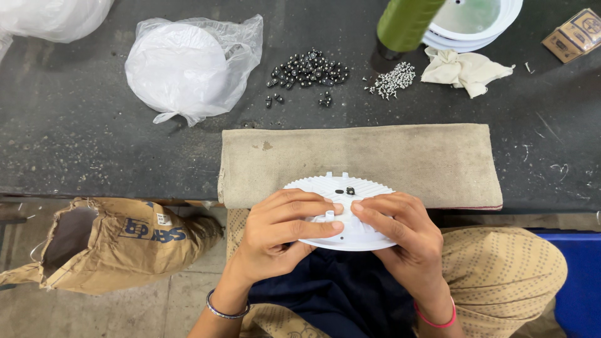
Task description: The person assembles white circular light fixture components by inserting small metal parts into pre-drilled holes and securing them with a green handheld tool. The person also uses pliers to adjust parts and places finished units aside on the table.
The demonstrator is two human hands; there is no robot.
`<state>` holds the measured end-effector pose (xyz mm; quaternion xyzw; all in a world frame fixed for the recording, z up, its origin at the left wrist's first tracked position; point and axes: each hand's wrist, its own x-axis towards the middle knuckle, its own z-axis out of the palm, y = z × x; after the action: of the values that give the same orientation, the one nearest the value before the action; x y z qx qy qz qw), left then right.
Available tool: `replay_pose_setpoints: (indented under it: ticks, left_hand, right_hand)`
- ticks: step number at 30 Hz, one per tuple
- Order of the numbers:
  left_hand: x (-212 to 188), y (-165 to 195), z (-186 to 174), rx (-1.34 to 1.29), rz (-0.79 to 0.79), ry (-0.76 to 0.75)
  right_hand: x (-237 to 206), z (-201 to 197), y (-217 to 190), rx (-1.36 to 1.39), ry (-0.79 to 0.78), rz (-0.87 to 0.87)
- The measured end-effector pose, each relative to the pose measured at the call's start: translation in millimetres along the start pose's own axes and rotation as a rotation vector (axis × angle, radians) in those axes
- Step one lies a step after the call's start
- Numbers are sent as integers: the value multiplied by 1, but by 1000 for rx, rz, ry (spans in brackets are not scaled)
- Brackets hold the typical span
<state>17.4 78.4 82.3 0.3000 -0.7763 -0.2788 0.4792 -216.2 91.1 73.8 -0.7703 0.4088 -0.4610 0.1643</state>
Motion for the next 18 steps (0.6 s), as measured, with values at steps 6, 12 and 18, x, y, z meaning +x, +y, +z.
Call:
replay_pose_setpoints:
  ticks: [6, 12, 18]
  left_hand:
    - [4, 1, -1, 37, 43, -10]
    - [7, 0, 2, 151, 109, 24]
    - [13, -6, 9, 173, 64, 86]
  right_hand:
    - [3, -2, -3, -5, 8, -7]
    - [7, -2, -4, -15, 13, -3]
    - [-2, -1, 21, -132, 90, 42]
